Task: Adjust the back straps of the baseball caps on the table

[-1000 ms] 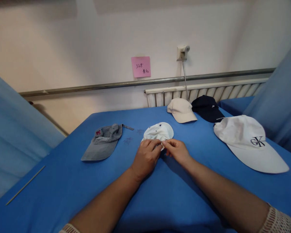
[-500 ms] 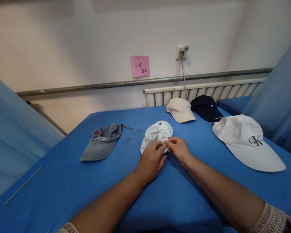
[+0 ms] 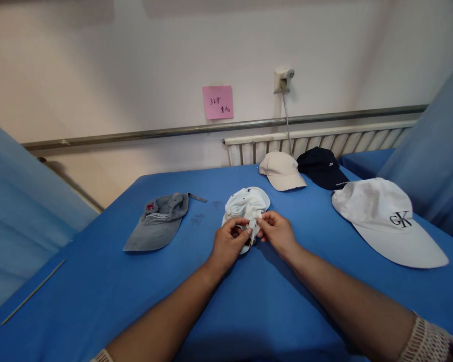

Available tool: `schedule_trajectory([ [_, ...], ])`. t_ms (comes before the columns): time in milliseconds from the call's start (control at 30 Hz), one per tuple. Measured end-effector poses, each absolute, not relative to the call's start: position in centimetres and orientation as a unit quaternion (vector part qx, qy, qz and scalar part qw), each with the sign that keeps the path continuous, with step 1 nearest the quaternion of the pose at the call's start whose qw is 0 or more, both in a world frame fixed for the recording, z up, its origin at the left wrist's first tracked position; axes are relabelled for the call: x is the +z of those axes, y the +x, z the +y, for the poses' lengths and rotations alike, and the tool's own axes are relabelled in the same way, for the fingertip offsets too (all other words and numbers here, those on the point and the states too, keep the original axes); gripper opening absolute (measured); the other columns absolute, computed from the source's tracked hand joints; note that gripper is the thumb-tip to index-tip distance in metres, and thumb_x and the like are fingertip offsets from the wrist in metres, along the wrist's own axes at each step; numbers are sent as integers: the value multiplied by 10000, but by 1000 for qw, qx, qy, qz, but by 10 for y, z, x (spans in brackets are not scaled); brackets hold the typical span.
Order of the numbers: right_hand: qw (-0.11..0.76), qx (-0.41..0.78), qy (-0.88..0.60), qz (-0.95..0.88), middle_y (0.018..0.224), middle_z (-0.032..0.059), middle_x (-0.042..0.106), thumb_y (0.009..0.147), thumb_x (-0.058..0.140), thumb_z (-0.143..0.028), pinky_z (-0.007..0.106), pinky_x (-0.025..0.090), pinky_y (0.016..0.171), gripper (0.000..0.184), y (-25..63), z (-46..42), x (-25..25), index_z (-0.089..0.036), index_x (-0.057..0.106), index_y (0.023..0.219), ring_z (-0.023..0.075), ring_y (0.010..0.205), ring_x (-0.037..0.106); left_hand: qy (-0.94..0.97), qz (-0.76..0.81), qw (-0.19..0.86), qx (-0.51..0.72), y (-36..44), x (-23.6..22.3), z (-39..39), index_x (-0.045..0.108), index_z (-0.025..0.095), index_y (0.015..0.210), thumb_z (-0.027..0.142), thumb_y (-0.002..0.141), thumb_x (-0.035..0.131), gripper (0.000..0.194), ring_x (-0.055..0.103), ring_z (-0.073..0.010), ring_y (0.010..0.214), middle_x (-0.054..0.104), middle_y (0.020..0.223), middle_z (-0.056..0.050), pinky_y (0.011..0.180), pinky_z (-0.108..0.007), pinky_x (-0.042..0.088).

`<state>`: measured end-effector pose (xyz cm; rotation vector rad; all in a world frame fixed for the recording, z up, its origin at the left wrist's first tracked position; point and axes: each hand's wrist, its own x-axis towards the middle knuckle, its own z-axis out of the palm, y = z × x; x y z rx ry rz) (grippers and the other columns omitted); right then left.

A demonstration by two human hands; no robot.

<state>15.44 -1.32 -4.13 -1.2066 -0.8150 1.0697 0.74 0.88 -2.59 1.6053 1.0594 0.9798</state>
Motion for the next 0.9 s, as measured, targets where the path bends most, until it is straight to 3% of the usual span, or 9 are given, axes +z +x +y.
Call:
schedule_trajectory([
  [267, 599, 457, -529, -389, 444, -77, 538, 684, 655, -445, 211, 397, 383, 303, 154, -18, -38, -201, 505, 783, 113, 376, 515, 720, 435, 393, 371, 10, -25, 5, 616, 165, 869, 232, 665, 720, 238, 532, -109, 605, 592, 713, 18, 589, -229, 432],
  [433, 594, 443, -549, -388, 515, -69, 566, 608, 693, -373, 230, 411, 402, 316, 155, -14, -47, -199, 512, 800, 118, 399, 527, 719, 461, 379, 357, 13, -30, 4, 572, 169, 780, 255, 679, 708, 190, 517, -107, 562, 566, 640, 33, 531, -214, 395],
  [667, 581, 390, -561, -443, 595, -34, 608, 682, 667, -361, 250, 447, 480, 250, 166, -9, -55, -195, 564, 840, 130, 478, 550, 654, 421, 486, 397, 13, -37, 9, 558, 170, 726, 309, 692, 718, 214, 545, -108, 574, 592, 634, 32, 558, -214, 415],
  [900, 560, 334, -582, -486, 761, 25, 695, 775, 612, -396, 266, 481, 558, 254, 170, -11, -55, -203, 589, 939, 166, 612, 627, 546, 396, 601, 429, 15, -35, 12, 585, 152, 841, 376, 681, 759, 326, 587, -107, 558, 638, 642, 13, 551, -208, 439],
])
